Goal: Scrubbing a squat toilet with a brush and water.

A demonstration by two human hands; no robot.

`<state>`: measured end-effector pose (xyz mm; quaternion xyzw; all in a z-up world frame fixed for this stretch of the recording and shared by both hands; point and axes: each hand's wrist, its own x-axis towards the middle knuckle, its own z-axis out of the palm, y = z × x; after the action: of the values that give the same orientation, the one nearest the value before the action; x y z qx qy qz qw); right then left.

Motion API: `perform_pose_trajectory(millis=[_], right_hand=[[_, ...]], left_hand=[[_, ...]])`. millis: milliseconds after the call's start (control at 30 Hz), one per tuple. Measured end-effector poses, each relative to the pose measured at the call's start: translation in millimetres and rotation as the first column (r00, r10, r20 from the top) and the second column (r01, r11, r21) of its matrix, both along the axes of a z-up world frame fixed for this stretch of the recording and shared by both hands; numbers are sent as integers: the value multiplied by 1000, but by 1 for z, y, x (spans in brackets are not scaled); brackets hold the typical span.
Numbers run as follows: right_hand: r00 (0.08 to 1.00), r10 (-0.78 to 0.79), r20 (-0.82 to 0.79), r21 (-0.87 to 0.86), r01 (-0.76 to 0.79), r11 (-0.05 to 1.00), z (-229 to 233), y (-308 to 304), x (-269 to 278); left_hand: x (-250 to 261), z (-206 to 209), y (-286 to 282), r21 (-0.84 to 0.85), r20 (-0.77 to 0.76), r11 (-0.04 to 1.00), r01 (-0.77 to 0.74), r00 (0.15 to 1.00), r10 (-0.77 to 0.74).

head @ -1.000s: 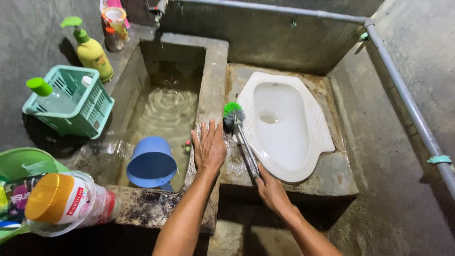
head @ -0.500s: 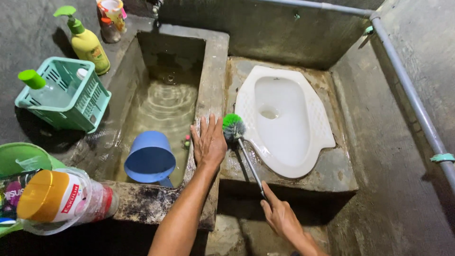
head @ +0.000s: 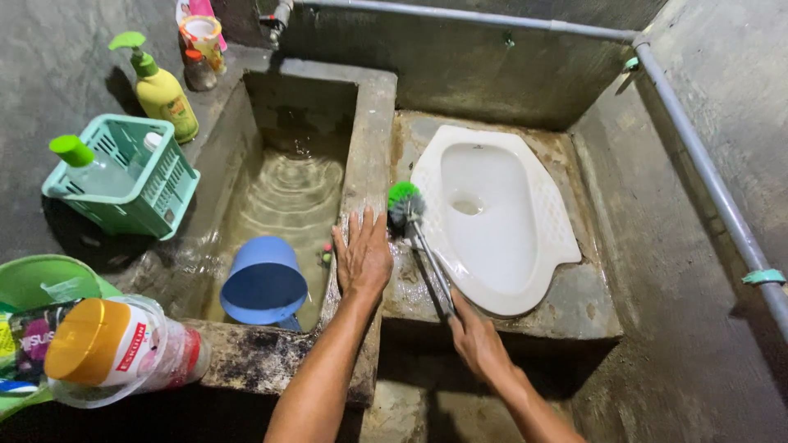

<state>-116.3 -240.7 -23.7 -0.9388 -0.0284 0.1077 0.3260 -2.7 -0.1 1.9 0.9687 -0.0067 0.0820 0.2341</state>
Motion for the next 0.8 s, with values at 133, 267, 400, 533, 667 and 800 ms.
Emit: perform_pose_trajectory(millis=[133, 267, 400, 533, 667, 800], right_hand=[[945, -170, -278, -198, 117, 973, 25, 11, -28], [988, -1, 155, -42, 8, 999, -5, 0, 14], [998, -55, 31, 6, 55, 998, -36, -5, 96], [998, -58, -24, 93, 60, 994, -24, -1, 71], [999, -10, -52, 7, 10, 1000, 1, -2, 0], [976, -134, -170, -98, 118, 988, 17, -2, -29]], left_hand=[[4, -12, 0, -6, 55, 1000, -13, 998, 13], [4, -6, 0, -5, 61, 1000, -1, 998, 1], [2, -5, 0, -1, 28, 1000, -4, 1000, 4], [2, -3, 0, -27, 59, 1000, -1, 998, 3], [4, -4, -1, 36, 2, 999, 1, 1000, -1], [-1, 3, -1, -36, 23, 999, 3, 1000, -2]])
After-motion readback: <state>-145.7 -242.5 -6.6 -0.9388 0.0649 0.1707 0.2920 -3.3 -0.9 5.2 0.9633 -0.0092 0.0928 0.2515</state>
